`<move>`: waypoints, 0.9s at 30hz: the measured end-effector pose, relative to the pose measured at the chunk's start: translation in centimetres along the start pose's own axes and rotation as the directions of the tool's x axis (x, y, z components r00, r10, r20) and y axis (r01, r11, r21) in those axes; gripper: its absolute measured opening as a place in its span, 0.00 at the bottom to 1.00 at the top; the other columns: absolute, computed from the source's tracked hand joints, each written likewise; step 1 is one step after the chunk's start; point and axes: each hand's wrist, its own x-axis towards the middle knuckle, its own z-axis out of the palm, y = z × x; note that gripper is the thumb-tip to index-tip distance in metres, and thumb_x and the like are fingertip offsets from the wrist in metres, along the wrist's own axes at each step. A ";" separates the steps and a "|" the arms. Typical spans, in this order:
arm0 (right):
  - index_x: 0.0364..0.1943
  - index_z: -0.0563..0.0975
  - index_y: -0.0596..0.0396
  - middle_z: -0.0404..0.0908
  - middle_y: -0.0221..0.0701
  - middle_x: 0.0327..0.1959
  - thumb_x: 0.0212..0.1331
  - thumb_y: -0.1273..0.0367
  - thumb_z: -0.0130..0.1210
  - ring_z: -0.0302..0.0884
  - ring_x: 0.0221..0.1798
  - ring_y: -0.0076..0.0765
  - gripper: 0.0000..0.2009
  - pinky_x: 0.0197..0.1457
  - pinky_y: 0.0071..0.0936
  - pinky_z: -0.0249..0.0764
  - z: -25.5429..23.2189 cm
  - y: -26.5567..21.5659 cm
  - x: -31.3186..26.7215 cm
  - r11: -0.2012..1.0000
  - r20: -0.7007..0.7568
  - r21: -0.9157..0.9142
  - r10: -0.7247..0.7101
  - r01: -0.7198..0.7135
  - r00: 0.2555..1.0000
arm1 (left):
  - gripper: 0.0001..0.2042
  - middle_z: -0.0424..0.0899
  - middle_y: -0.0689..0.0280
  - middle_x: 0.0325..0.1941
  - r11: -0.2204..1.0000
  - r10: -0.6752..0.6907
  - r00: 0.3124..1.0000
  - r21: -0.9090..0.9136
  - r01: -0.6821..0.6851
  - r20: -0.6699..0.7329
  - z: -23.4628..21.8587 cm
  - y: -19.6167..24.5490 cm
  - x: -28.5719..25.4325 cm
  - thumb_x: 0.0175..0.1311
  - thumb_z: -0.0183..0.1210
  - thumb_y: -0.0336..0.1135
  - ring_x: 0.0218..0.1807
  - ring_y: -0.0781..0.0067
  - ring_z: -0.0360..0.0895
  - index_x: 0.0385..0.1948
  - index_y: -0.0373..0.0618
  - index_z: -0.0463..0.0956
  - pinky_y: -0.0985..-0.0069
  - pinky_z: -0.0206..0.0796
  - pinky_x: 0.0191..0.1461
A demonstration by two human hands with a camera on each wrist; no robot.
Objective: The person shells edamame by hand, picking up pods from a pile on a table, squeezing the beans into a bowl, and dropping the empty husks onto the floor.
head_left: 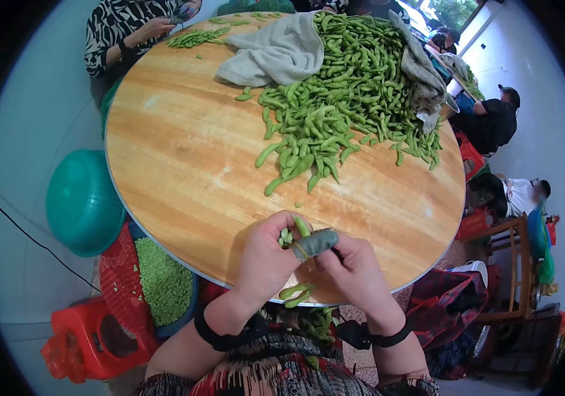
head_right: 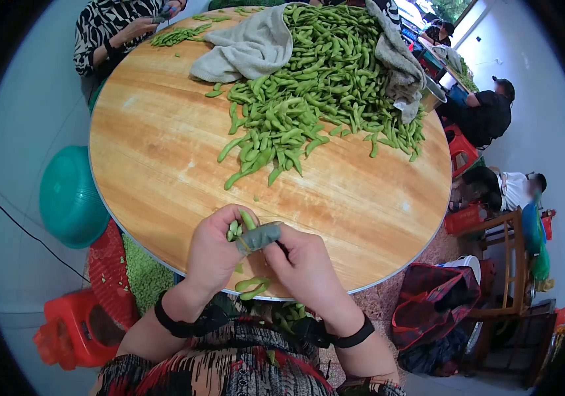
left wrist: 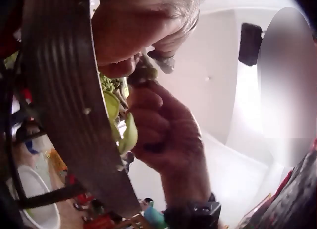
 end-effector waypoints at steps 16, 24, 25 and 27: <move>0.22 0.70 0.59 0.71 0.44 0.17 0.53 0.71 0.53 0.71 0.21 0.51 0.07 0.23 0.38 0.66 1.7 0.2 1.8 0.822 -0.202 -0.561 -0.253 0.100 0.946 | 0.21 0.74 0.71 0.37 0.954 0.170 0.974 0.273 -0.124 -0.151 0.3 -0.8 1.4 0.53 0.44 0.14 0.28 0.89 0.64 0.50 0.38 0.69 0.91 0.55 0.26; 0.23 0.72 0.59 0.71 0.43 0.17 0.52 0.71 0.54 0.72 0.20 0.48 0.06 0.23 0.36 0.67 1.8 -0.5 2.0 0.816 -0.213 -0.565 -0.292 0.127 0.933 | 0.10 0.76 0.66 0.33 0.887 -0.099 0.994 -0.458 0.063 -0.054 -1.8 -1.1 1.4 0.58 0.48 0.18 0.24 0.84 0.65 0.40 0.39 0.71 0.90 0.51 0.21; 0.24 0.72 0.59 0.71 0.43 0.16 0.52 0.71 0.54 0.72 0.20 0.48 0.06 0.23 0.35 0.67 1.6 -0.6 1.9 0.804 -0.202 -0.576 -0.311 0.144 0.929 | 0.10 0.76 0.66 0.33 0.885 -0.108 0.993 -0.460 0.072 -0.054 -2.0 -1.0 1.3 0.58 0.48 0.18 0.24 0.84 0.65 0.40 0.39 0.71 0.90 0.51 0.21; 0.23 0.72 0.59 0.71 0.43 0.16 0.52 0.71 0.54 0.72 0.19 0.48 0.06 0.23 0.35 0.67 1.2 -0.3 1.7 0.815 -0.235 -0.565 -0.310 0.130 0.921 | 0.11 0.77 0.66 0.33 0.862 -0.129 0.992 -0.492 0.119 0.014 -2.4 -0.8 1.4 0.58 0.48 0.19 0.24 0.85 0.65 0.41 0.38 0.71 0.90 0.50 0.21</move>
